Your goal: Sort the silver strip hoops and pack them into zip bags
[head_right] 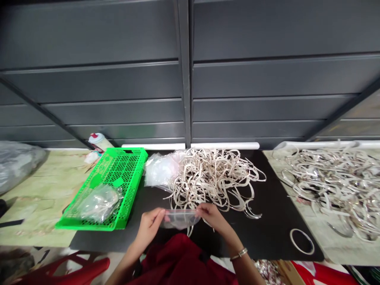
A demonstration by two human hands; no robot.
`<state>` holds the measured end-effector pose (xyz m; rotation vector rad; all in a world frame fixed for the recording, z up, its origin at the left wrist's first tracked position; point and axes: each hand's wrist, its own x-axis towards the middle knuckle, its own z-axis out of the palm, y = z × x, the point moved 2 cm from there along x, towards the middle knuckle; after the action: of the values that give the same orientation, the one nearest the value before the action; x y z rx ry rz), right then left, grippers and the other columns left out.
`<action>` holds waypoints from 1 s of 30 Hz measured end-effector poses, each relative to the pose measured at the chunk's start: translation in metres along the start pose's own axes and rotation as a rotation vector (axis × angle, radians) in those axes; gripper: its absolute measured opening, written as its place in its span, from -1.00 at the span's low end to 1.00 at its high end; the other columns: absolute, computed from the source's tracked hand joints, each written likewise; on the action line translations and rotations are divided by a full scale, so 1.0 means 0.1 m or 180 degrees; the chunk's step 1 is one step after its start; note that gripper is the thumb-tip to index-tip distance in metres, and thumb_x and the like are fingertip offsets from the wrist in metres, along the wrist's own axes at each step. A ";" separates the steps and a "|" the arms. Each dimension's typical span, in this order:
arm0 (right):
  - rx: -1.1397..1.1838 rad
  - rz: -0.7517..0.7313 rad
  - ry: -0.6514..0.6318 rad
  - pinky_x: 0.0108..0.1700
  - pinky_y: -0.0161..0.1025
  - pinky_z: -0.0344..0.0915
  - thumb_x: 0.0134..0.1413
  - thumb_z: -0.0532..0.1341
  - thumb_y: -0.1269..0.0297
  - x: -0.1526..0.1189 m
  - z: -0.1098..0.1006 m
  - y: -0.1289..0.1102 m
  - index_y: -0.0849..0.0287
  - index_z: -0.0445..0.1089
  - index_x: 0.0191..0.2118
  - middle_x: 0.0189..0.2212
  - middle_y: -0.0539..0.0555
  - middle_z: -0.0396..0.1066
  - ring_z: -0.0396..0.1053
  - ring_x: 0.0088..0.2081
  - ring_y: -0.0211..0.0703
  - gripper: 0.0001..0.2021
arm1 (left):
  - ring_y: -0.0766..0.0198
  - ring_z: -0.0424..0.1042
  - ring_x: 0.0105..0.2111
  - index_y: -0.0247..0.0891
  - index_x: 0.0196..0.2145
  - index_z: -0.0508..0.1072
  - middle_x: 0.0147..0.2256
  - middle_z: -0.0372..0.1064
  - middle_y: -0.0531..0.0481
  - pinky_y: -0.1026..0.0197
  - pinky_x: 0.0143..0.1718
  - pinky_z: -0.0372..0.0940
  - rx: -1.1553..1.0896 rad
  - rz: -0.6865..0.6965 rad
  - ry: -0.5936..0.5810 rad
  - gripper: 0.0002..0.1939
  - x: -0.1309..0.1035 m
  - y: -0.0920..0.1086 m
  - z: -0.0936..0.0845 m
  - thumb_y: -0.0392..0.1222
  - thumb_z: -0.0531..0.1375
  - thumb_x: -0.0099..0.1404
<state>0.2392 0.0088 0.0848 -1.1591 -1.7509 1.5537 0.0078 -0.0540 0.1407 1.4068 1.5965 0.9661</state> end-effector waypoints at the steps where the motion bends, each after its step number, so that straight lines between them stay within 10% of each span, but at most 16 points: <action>1: 0.0411 0.0051 0.0014 -0.28 -0.24 0.27 0.05 0.16 -0.01 -0.02 -0.01 0.01 0.17 0.43 -0.45 -0.51 0.04 0.44 0.38 -0.40 -0.13 -0.67 | 0.22 0.37 -0.54 -0.20 -0.60 0.51 -0.58 0.47 -0.01 0.26 -0.41 0.17 -0.0147 -0.0052 0.0041 -0.56 0.00 0.03 -0.01 0.08 0.06 0.26; 6: 0.1287 0.0420 -0.0029 -0.01 -0.03 0.25 -0.11 0.27 -0.10 -0.15 0.23 0.10 0.14 0.49 -0.27 -0.28 0.17 0.51 0.42 -0.17 0.05 -0.59 | 0.18 0.42 -0.52 -0.25 -0.59 0.50 -0.59 0.48 -0.07 0.22 -0.35 0.23 -0.1100 -0.0338 0.0358 -0.49 0.01 0.10 0.04 0.18 0.04 0.25; 11: 0.1701 0.0791 0.0354 -0.09 0.03 0.32 -0.16 0.29 -0.14 -0.14 0.48 0.23 0.13 0.51 -0.45 -0.42 0.17 0.52 0.45 -0.29 0.09 -0.61 | 0.05 0.49 -0.31 -0.28 -0.05 0.44 -0.35 0.55 -0.15 0.14 -0.23 0.28 -0.2247 -0.0352 -0.0285 -0.30 -0.04 -0.07 0.12 0.30 0.23 0.00; 16: 0.1615 0.0956 0.0305 -0.10 0.02 0.37 -0.22 0.32 -0.14 -0.06 0.55 0.18 0.15 0.50 -0.40 -0.37 0.19 0.53 0.47 -0.24 0.15 -0.58 | 0.04 0.52 -0.31 -0.33 -0.21 0.53 -0.35 0.55 -0.20 0.07 -0.17 0.30 -0.2341 -0.0685 -0.0488 -0.48 -0.07 -0.27 0.06 0.21 0.19 0.13; 24: 0.1620 0.1170 0.0649 -0.11 -0.02 0.37 -0.25 0.34 -0.14 -0.12 0.55 0.29 0.15 0.48 -0.31 -0.35 0.18 0.54 0.48 -0.25 0.10 -0.54 | 0.08 0.52 -0.32 -0.31 -0.25 0.49 -0.35 0.54 -0.16 0.12 -0.23 0.35 -0.2935 -0.0601 0.1786 -0.53 0.05 -0.56 -1.18 0.05 0.37 -0.04; 30: 0.1323 0.0972 0.0290 -0.19 -0.10 0.36 -0.10 0.26 -0.13 -0.17 0.69 0.28 0.16 0.45 -0.35 -0.43 0.10 0.51 0.46 -0.33 -0.03 -0.59 | 0.20 0.49 -0.31 -0.21 -0.27 0.42 -0.39 0.52 0.00 0.20 -0.31 0.35 -0.2834 -0.0723 0.2562 -0.77 0.08 -0.95 -1.99 -0.08 0.22 0.13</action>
<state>0.1976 -0.0419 0.0461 -1.2941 -1.1525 1.8941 -0.2125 -0.0640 0.1333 0.2047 1.4545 1.9171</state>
